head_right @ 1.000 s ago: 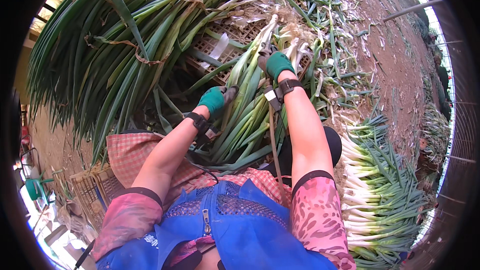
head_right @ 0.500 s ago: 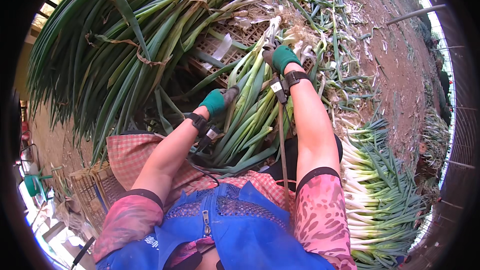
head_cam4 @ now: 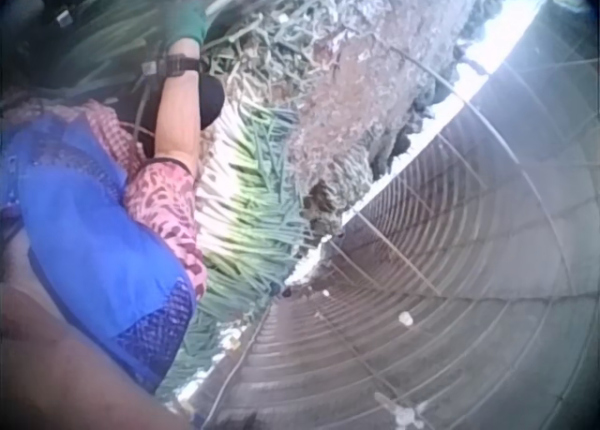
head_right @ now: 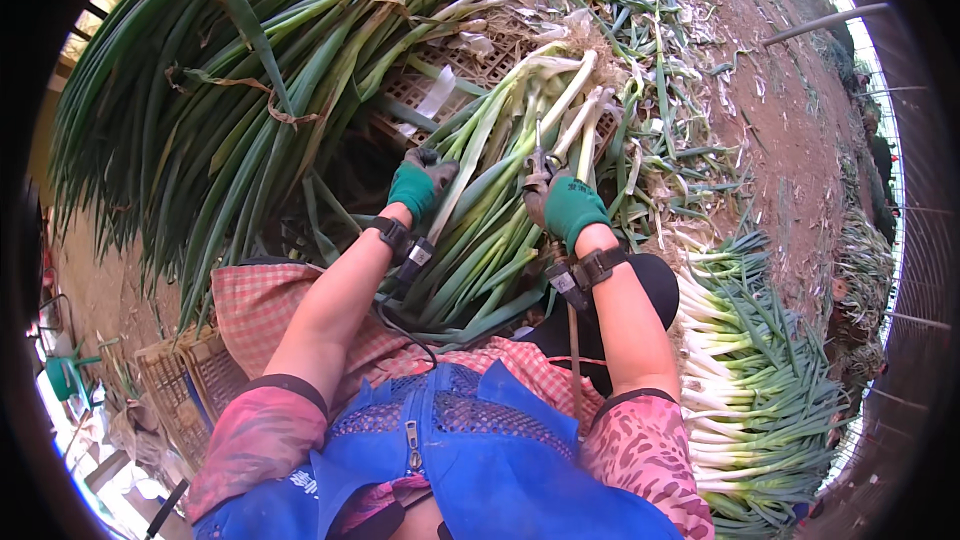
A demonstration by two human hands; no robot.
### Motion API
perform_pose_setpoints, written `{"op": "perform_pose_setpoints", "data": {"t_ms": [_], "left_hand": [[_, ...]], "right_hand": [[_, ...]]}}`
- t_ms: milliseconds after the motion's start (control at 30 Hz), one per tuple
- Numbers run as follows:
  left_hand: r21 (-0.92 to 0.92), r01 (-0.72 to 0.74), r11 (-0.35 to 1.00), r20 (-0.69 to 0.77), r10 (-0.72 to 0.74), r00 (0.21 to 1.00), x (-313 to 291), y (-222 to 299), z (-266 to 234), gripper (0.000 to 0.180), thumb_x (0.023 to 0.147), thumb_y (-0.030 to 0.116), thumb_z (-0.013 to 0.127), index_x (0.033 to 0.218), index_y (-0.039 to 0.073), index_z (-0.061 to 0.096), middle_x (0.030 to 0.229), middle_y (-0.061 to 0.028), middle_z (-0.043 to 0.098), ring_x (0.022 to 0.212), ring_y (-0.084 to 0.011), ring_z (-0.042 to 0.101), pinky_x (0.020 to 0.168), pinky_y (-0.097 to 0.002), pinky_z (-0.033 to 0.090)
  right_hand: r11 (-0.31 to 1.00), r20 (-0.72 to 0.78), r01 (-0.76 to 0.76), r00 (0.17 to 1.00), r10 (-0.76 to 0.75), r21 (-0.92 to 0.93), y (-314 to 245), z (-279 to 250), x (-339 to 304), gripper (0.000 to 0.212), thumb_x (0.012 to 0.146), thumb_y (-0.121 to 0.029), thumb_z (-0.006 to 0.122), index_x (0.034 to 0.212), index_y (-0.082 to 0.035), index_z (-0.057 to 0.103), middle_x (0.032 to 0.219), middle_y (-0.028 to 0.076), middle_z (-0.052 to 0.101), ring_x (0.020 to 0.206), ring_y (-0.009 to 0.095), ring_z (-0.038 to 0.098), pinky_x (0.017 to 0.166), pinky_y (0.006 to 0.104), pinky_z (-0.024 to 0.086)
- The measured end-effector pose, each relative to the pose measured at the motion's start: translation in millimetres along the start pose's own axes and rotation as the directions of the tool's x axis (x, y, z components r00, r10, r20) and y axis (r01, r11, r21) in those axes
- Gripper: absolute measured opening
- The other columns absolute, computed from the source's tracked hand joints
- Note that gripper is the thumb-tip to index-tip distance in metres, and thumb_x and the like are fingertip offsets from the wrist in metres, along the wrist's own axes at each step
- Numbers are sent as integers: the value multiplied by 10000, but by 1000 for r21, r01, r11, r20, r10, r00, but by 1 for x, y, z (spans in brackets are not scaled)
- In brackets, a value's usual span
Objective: Trimming and cleaning harvested leeks manually.
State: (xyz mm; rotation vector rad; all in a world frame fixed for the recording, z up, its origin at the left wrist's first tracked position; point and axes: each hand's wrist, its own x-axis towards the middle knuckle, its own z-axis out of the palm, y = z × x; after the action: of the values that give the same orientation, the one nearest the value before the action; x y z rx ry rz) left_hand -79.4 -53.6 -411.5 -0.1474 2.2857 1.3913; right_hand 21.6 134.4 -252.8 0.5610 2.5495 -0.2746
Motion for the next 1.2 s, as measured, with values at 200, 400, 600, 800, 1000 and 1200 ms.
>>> {"op": "perform_pose_setpoints", "data": {"t_ms": [200, 400, 600, 800, 1000, 1200], "left_hand": [[258, -39, 965, 74, 20, 997, -4, 9, -6, 549, 723, 364, 738, 1119, 10, 598, 1034, -195, 665, 976, -335, 633, 874, -397, 484], [432, -300, 851, 373, 135, 918, -30, 40, -27, 363, 791, 344, 603, 1005, 58, 670, 988, -199, 670, 946, -336, 646, 837, -414, 500], [335, -597, 729, 733, 196, 651, -103, 61, -2, 326, 802, 327, 593, 964, 62, 691, 891, -177, 687, 841, -328, 675, 755, -433, 530], [349, -465, 814, 46, 481, 875, -47, 59, -15, 270, 863, 347, 588, 970, 119, 684, 931, -174, 672, 846, -370, 642, 743, -448, 512], [357, -159, 920, 168, 104, 980, 5, 23, -17, 548, 811, 416, 631, 1181, 15, 575, 1079, -244, 646, 1000, -382, 629, 865, -437, 492], [404, -216, 889, 310, 89, 947, -17, 11, 9, 498, 823, 439, 616, 1103, 27, 636, 1081, -207, 655, 1001, -374, 630, 859, -438, 498]], "right_hand": [[973, -14, 55, 998, -53, 224, -6, 17, -10, 514, 834, -433, 603, 988, 56, 620, 910, 296, 643, 884, 421, 642, 759, 449, 503], [919, -58, 124, 992, -111, 373, -21, 28, -21, 522, 820, -439, 613, 926, 72, 635, 787, 250, 643, 769, 333, 669, 690, 410, 504], [979, -242, 179, 958, -152, 97, 35, 67, 67, 237, 874, -301, 530, 914, -79, 604, 722, 241, 598, 652, 453, 605, 589, 504, 477], [973, -110, 29, 994, -4, 229, -8, 30, 16, 439, 846, -455, 566, 1044, -71, 647, 895, 294, 639, 844, 492, 616, 713, 479, 512], [961, -51, 14, 999, 0, 276, -5, 34, 13, 512, 856, -466, 541, 1020, 11, 629, 981, 351, 607, 959, 489, 599, 768, 491, 501], [938, -155, 65, 988, -12, 341, -42, 20, 14, 531, 859, -455, 528, 986, 51, 625, 831, 337, 620, 895, 483, 621, 732, 487, 505]]}}
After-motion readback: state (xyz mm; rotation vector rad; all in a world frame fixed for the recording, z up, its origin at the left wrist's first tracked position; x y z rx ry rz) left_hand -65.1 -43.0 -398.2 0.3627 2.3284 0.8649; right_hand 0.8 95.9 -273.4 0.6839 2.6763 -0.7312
